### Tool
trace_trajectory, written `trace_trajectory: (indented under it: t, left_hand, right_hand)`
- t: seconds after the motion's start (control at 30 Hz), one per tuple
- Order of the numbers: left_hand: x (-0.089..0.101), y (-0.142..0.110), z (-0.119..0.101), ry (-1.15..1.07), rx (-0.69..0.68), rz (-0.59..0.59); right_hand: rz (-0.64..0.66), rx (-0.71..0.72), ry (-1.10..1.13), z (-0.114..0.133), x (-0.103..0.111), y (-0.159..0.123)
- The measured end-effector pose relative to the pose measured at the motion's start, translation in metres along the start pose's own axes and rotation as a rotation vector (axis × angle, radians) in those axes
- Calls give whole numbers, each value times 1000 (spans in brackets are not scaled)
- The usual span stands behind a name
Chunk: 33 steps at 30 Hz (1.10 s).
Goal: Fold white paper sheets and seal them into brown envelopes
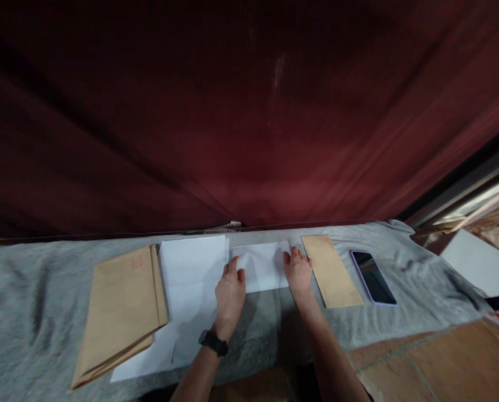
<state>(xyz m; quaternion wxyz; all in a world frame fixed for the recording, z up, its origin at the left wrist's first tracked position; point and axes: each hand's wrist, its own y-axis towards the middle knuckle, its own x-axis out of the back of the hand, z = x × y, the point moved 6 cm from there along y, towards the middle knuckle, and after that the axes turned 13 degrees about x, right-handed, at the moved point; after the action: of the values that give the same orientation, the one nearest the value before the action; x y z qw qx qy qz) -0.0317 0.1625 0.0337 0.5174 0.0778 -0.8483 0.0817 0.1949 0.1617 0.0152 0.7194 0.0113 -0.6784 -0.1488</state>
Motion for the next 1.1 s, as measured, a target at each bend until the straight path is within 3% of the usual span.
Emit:
trace_trajectory:
  t: [0.37, 0.57, 0.7, 0.9, 1.0, 1.1]
  left_hand:
    - [-3, -1, -4, 99, -110, -95]
    - [-8, 0, -2, 83, -147, -108]
    - [-10, 0, -3, 98, -162, -109]
    - [-3, -7, -11, 139, -194, -128]
    - [-8, -19, -24, 101, -328, -169]
    - [-29, -31, -34, 36, -530, -118]
  right_hand:
    - [-84, -33, 25, 4, 11, -1]
    - [-183, 182, 236, 35, 8, -6]
    - [-145, 345, 258, 61, -6, -20]
    - [-78, 344, 158, 68, -17, -30]
    - [-55, 342, 138, 67, -18, -30]
    - [-8, 390, 127, 68, -19, -31]
